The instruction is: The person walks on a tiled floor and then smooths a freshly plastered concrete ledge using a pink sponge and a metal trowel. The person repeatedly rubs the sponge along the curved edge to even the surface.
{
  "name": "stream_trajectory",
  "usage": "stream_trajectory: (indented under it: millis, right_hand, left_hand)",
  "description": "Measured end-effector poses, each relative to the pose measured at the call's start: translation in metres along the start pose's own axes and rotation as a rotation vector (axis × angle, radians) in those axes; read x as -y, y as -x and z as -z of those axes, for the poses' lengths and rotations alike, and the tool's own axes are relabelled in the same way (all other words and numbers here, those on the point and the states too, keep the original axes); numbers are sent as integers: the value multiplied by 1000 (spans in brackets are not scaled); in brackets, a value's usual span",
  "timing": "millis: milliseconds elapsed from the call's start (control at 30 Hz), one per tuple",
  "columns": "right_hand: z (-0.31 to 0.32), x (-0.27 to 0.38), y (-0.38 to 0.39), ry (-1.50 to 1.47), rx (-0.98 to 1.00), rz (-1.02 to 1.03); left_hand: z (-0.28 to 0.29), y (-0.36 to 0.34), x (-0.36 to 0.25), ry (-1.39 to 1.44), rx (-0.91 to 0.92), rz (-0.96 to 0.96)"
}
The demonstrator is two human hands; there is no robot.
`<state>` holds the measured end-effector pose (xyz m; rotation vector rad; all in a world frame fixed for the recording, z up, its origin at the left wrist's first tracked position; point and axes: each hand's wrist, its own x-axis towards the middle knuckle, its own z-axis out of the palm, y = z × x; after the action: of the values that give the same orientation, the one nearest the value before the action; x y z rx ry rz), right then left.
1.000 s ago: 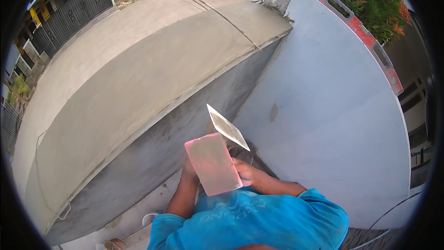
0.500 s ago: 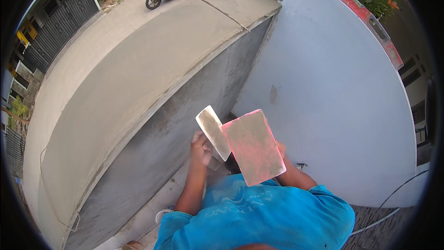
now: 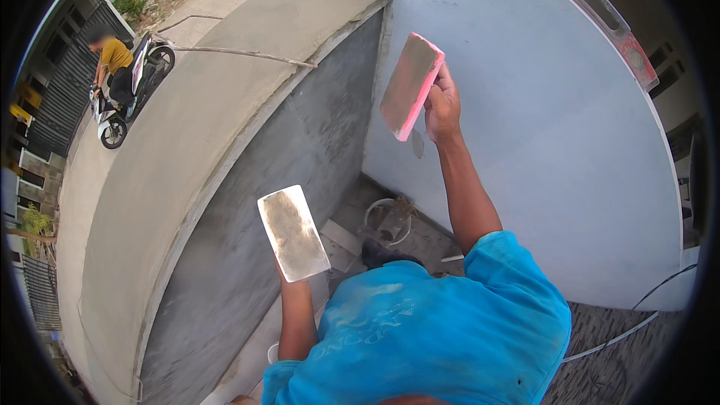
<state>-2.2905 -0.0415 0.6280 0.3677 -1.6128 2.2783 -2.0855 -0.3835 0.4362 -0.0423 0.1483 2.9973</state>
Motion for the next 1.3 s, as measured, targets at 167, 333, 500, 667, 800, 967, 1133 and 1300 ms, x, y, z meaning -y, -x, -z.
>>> stream_trajectory:
  millis: [167, 333, 500, 667, 800, 967, 1133, 1300]
  right_hand:
    - [-19, -27, -41, 20, 43, 8]
    - [-31, -59, -60, 25, 38, 68]
    - [-38, -67, -68, 111, 19, 101]
    - [-51, -58, -61, 162, 19, 159]
    - [-60, -52, -51, 148, 50, 186]
    - [-71, -34, -37, -318, 105, -41]
    - [-33, -1, 0, -543, 435, -146]
    - [-48, 74, 46, 566, 743, 289]
  left_hand:
    - [-15, 2, 4, -180, -111, -57]
    - [-4, 14, 1, -229, -222, -92]
    - [-6, 13, 3, -195, -202, -87]
    - [-12, 14, 8, -151, -192, -80]
    - [-19, 14, 14, -101, -174, -66]
    - [-42, 8, 21, -27, -140, -6]
    - [-90, -15, 39, 79, -135, 93]
    - [-131, -55, 72, -17, -116, 89]
